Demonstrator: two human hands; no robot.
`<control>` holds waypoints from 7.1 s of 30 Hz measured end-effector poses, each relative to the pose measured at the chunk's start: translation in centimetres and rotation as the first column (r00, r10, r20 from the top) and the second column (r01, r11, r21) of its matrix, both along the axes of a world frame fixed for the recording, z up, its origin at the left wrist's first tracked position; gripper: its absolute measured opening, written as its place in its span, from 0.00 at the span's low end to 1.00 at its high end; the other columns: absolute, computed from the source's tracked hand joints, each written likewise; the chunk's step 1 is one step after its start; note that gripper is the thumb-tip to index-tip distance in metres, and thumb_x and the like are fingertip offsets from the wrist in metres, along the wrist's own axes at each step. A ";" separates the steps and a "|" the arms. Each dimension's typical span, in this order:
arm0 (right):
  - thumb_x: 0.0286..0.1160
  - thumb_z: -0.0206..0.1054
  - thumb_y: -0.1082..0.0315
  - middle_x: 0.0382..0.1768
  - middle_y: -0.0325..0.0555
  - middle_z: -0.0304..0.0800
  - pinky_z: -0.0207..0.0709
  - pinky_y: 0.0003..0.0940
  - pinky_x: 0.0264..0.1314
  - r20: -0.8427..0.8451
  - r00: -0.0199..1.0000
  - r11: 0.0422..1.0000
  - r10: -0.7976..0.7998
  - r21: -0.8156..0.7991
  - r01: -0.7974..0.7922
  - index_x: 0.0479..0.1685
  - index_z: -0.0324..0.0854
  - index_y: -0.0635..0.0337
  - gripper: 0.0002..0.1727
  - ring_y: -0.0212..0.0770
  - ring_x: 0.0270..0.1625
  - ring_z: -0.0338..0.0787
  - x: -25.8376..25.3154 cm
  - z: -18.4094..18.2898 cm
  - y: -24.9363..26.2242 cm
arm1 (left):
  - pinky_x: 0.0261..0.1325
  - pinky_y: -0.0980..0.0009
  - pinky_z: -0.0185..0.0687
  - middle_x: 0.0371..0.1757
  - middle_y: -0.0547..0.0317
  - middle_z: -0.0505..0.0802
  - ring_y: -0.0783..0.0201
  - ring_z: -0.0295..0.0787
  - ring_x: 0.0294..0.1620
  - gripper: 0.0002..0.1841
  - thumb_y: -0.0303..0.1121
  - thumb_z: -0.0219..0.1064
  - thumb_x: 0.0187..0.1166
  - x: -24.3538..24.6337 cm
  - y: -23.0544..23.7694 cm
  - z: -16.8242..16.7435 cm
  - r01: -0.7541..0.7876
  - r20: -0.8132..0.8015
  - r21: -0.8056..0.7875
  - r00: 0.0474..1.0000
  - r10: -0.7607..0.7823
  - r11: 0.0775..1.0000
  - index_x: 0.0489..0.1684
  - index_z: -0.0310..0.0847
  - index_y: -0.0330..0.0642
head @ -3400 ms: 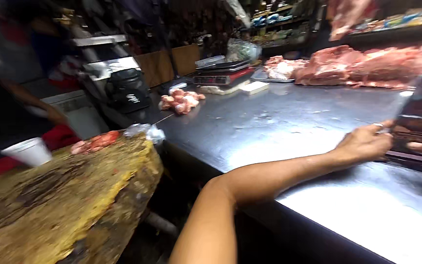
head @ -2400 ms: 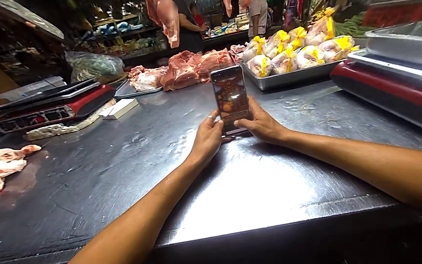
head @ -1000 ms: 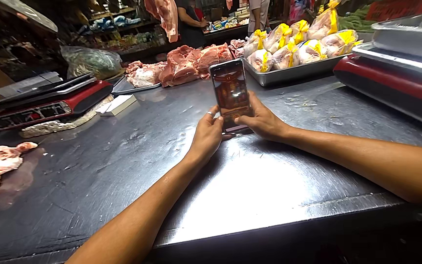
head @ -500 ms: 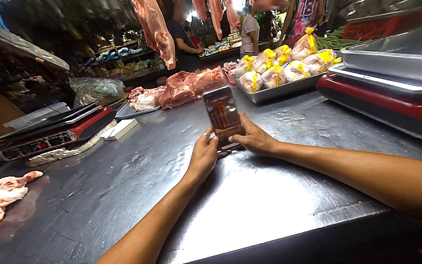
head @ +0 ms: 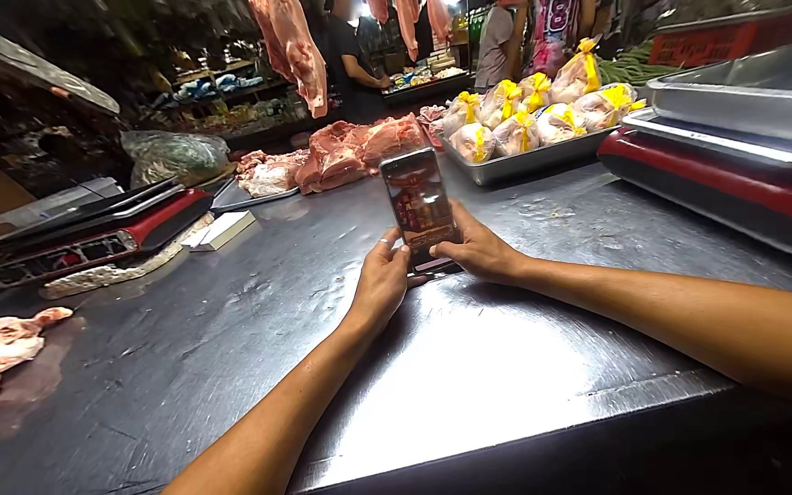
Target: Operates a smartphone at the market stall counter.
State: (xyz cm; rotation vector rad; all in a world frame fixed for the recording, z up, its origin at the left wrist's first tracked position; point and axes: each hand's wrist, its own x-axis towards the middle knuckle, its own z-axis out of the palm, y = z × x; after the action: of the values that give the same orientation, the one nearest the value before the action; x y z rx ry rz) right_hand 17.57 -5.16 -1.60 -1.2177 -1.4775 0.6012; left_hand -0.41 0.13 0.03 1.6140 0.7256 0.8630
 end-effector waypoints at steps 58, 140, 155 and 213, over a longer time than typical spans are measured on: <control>0.72 0.70 0.71 0.61 0.45 0.90 0.87 0.37 0.65 -0.052 0.998 0.999 0.034 0.031 -0.032 0.88 0.55 0.51 0.41 0.35 0.60 0.92 0.4 -0.3 0.9 | 0.47 0.60 0.94 0.57 0.48 0.93 0.58 0.96 0.45 0.21 0.31 0.49 0.95 -0.5 0.2 -0.3 0.023 -0.010 0.019 1.000 -0.023 1.000 0.85 0.66 0.48; 0.74 0.69 0.70 0.61 0.45 0.90 0.87 0.38 0.65 -0.044 0.999 1.000 0.024 0.005 -0.024 0.88 0.54 0.51 0.41 0.36 0.60 0.93 0.3 0.0 0.6 | 0.49 0.60 0.94 0.56 0.46 0.93 0.57 0.96 0.47 0.21 0.27 0.47 0.95 0.3 -0.1 0.5 -0.013 0.019 -0.042 1.000 0.014 0.999 0.84 0.66 0.43; 0.74 0.69 0.70 0.62 0.45 0.90 0.87 0.38 0.66 -0.057 0.998 0.999 0.039 0.009 -0.039 0.88 0.54 0.51 0.41 0.36 0.61 0.92 0.3 -0.1 0.7 | 0.48 0.60 0.95 0.54 0.46 0.93 0.58 0.96 0.46 0.20 0.26 0.48 0.94 0.3 -0.1 0.4 -0.009 0.018 -0.028 1.000 0.009 1.000 0.83 0.67 0.43; 0.76 0.68 0.69 0.61 0.45 0.90 0.87 0.38 0.66 -0.039 0.998 0.998 0.051 0.025 -0.050 0.88 0.53 0.51 0.40 0.36 0.61 0.92 0.3 -0.1 0.7 | 0.49 0.60 0.94 0.57 0.46 0.93 0.58 0.96 0.48 0.24 0.25 0.48 0.93 0.3 -0.1 0.3 -0.025 0.032 -0.034 0.999 0.026 0.999 0.87 0.65 0.45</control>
State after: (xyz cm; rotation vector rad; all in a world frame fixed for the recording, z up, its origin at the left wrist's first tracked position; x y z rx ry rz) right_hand 17.89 -4.49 -1.69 -1.1472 -1.4813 0.6366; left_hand -0.07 0.05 0.29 1.5604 0.7356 0.8887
